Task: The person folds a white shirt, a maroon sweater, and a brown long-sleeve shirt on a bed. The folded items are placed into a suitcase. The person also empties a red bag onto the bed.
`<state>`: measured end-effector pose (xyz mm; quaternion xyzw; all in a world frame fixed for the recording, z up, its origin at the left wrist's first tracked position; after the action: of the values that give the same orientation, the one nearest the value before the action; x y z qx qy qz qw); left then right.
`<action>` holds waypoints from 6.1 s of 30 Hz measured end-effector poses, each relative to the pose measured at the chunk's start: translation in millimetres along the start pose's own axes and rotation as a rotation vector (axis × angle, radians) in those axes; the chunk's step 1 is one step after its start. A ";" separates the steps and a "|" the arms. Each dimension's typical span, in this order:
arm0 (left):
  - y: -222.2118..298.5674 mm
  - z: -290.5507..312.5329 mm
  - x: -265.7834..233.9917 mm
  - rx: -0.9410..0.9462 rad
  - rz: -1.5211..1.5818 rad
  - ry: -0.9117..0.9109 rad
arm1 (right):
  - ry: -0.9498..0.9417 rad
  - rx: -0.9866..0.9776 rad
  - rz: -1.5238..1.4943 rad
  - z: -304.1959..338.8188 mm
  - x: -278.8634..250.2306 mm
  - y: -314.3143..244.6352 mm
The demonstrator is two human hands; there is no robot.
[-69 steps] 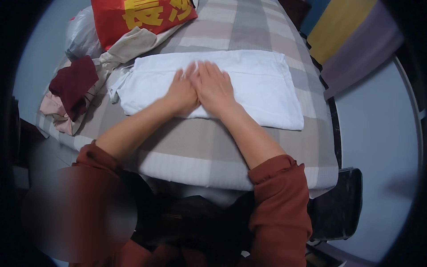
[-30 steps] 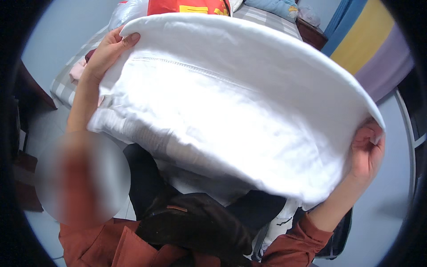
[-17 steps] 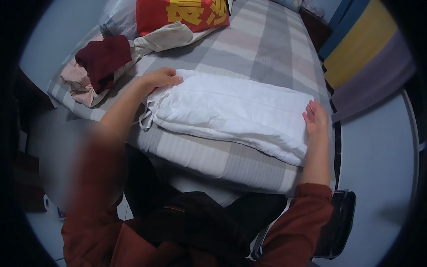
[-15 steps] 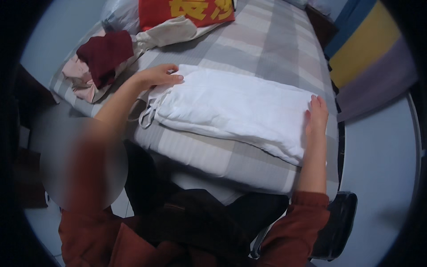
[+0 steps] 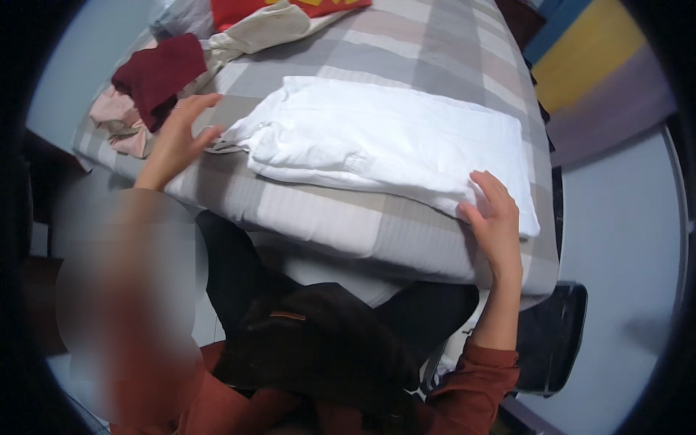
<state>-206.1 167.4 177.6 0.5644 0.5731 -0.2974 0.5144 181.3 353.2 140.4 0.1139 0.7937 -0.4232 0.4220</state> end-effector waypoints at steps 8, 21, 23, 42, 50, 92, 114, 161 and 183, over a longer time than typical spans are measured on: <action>94.1 -3.7 62.3 0.462 -0.031 -0.087 | 0.257 -0.037 0.322 50.6 -48.9 82.6; 95.8 14.4 58.2 0.578 -0.120 -0.074 | 0.350 -0.034 0.416 72.6 -72.6 110.9; 96.7 21.6 56.0 0.498 -0.100 -0.179 | 0.169 -0.017 0.462 73.1 -73.3 113.9; 87.0 -106.2 174.9 -0.014 -0.200 -0.163 | -0.044 0.120 0.375 -130.4 102.7 70.6; -1.9 -80.8 139.2 -0.262 -0.416 -0.170 | -0.010 0.362 0.643 -64.7 -9.9 170.3; -60.4 4.8 69.3 -0.049 -0.138 -0.377 | 0.029 -0.458 -0.153 -54.7 116.0 -113.1; 311.4 -159.9 120.2 0.167 0.634 -0.697 | 0.062 -0.318 -0.091 43.7 112.2 -118.0; 209.8 -47.0 140.1 0.341 0.048 -0.299 | 0.176 0.075 0.125 64.8 -90.3 97.8; 222.5 -21.7 139.6 0.427 0.291 -0.225 | 0.151 0.723 -0.676 52.5 -85.2 168.3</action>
<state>23.6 276.4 108.2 0.6997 0.3497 -0.3953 0.4815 354.7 431.6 93.8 0.0195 0.6173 -0.7747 0.1359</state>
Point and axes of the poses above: each hand's wrist, its own z-axis away from the middle knuckle, its own x-axis out of the palm, y = z × x, the point moved 7 cm from there along -z, towards the middle knuckle, and after that the axes turned 3 degrees about -z, right-handed, at the moved point
